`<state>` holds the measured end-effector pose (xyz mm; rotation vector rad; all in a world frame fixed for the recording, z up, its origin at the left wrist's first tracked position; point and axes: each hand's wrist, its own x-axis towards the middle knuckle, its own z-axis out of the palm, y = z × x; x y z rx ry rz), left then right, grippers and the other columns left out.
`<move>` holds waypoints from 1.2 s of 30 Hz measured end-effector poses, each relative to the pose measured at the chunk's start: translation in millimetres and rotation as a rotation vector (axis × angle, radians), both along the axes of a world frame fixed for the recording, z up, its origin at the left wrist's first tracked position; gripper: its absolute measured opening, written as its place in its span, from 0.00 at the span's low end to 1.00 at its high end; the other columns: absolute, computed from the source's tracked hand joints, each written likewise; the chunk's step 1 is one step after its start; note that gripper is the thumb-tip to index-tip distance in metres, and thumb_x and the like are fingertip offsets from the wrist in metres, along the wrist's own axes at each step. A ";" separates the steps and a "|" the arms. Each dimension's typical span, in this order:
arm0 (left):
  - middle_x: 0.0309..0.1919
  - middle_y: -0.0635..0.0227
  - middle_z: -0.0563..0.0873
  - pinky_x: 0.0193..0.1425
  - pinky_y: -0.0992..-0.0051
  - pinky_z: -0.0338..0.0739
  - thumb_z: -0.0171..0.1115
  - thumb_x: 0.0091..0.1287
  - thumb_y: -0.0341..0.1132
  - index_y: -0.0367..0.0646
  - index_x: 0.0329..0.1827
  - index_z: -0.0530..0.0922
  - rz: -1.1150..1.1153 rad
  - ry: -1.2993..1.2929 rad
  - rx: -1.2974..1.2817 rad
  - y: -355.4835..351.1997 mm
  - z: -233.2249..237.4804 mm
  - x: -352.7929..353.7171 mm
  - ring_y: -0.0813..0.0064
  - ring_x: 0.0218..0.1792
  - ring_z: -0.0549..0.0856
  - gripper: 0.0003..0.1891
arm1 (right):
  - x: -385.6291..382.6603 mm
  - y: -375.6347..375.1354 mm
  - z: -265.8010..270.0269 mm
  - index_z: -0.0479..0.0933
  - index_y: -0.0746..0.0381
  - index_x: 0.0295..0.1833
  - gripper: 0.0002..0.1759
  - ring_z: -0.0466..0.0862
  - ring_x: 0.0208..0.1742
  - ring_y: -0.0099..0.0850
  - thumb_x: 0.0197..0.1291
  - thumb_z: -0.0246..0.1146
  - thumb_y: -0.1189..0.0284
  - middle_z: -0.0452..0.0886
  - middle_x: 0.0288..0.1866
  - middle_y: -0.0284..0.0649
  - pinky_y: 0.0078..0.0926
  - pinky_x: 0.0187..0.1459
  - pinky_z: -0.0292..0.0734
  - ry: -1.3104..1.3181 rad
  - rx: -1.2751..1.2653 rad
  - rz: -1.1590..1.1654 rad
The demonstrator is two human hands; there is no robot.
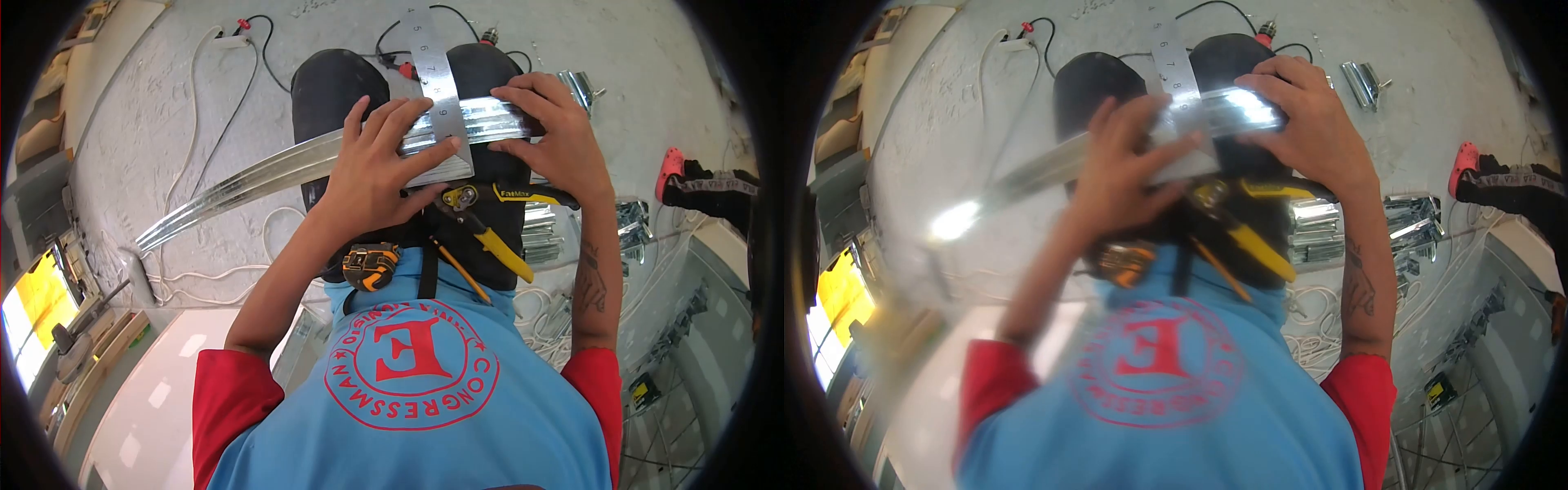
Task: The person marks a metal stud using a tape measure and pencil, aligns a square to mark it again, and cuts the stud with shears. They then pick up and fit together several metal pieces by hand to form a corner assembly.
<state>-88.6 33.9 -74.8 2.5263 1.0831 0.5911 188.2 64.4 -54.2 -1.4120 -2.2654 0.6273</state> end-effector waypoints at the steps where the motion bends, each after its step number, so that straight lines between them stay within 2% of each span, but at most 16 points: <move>1: 0.67 0.59 0.75 0.69 0.48 0.65 0.78 0.54 0.48 0.65 0.64 0.81 -0.004 -0.035 -0.010 1.2 -0.6 0.4 0.53 0.67 0.74 0.31 | 0.3 -0.1 0.3 0.83 0.58 0.59 0.34 0.83 0.52 0.34 0.42 0.82 0.76 0.79 0.57 0.37 0.27 0.45 0.86 -0.001 0.000 -0.001; 7: 0.67 0.58 0.75 0.66 0.57 0.69 0.79 0.53 0.50 0.61 0.64 0.82 0.011 -0.072 -0.037 6.2 -2.2 2.1 0.54 0.64 0.76 0.32 | 0.9 -0.5 -1.2 0.83 0.58 0.60 0.34 0.83 0.54 0.34 0.42 0.82 0.76 0.79 0.58 0.38 0.28 0.47 0.87 -0.010 0.005 0.002; 10: 0.67 0.57 0.75 0.65 0.58 0.71 0.82 0.48 0.45 0.61 0.64 0.84 0.041 -0.174 -0.105 7.1 -3.6 3.7 0.54 0.58 0.78 0.34 | 0.3 -0.8 0.8 0.83 0.57 0.60 0.34 0.84 0.55 0.35 0.42 0.82 0.76 0.79 0.58 0.38 0.29 0.48 0.87 -0.006 -0.009 -0.002; 19: 0.63 0.53 0.79 0.66 0.57 0.70 0.82 0.48 0.47 0.61 0.66 0.84 0.008 -0.114 -0.065 9.9 -3.9 2.0 0.52 0.62 0.78 0.36 | 0.7 -0.7 -1.8 0.83 0.57 0.60 0.34 0.84 0.55 0.35 0.41 0.82 0.76 0.79 0.59 0.38 0.30 0.48 0.88 -0.023 0.014 -0.010; 25: 0.63 0.54 0.79 0.66 0.56 0.69 0.81 0.48 0.47 0.59 0.66 0.84 0.003 -0.115 -0.080 10.6 -3.8 4.0 0.53 0.60 0.79 0.36 | 0.0 -1.2 -2.0 0.83 0.58 0.59 0.33 0.84 0.54 0.34 0.42 0.82 0.76 0.79 0.58 0.37 0.28 0.47 0.88 -0.026 0.016 -0.001; 27: 0.63 0.57 0.79 0.63 0.58 0.70 0.81 0.48 0.48 0.61 0.65 0.84 0.004 -0.114 -0.051 10.6 -8.0 3.5 0.55 0.58 0.79 0.36 | -2.3 -2.3 -1.5 0.85 0.57 0.55 0.31 0.81 0.58 0.43 0.40 0.81 0.72 0.82 0.54 0.41 0.37 0.61 0.77 0.043 0.019 -0.029; 28: 0.63 0.60 0.79 0.61 0.61 0.70 0.80 0.49 0.49 0.62 0.65 0.84 0.006 -0.112 -0.020 11.0 -9.5 3.4 0.58 0.55 0.79 0.35 | -2.3 -2.0 -1.4 0.85 0.57 0.55 0.31 0.81 0.58 0.43 0.40 0.81 0.72 0.82 0.54 0.41 0.37 0.61 0.77 0.043 0.019 -0.032; 36: 0.63 0.59 0.79 0.62 0.60 0.70 0.81 0.47 0.47 0.62 0.65 0.84 0.000 -0.144 -0.023 11.1 -10.7 3.3 0.57 0.55 0.79 0.36 | -2.7 -2.0 -0.9 0.85 0.58 0.55 0.31 0.81 0.58 0.43 0.40 0.81 0.72 0.82 0.54 0.41 0.37 0.61 0.77 0.034 0.020 -0.025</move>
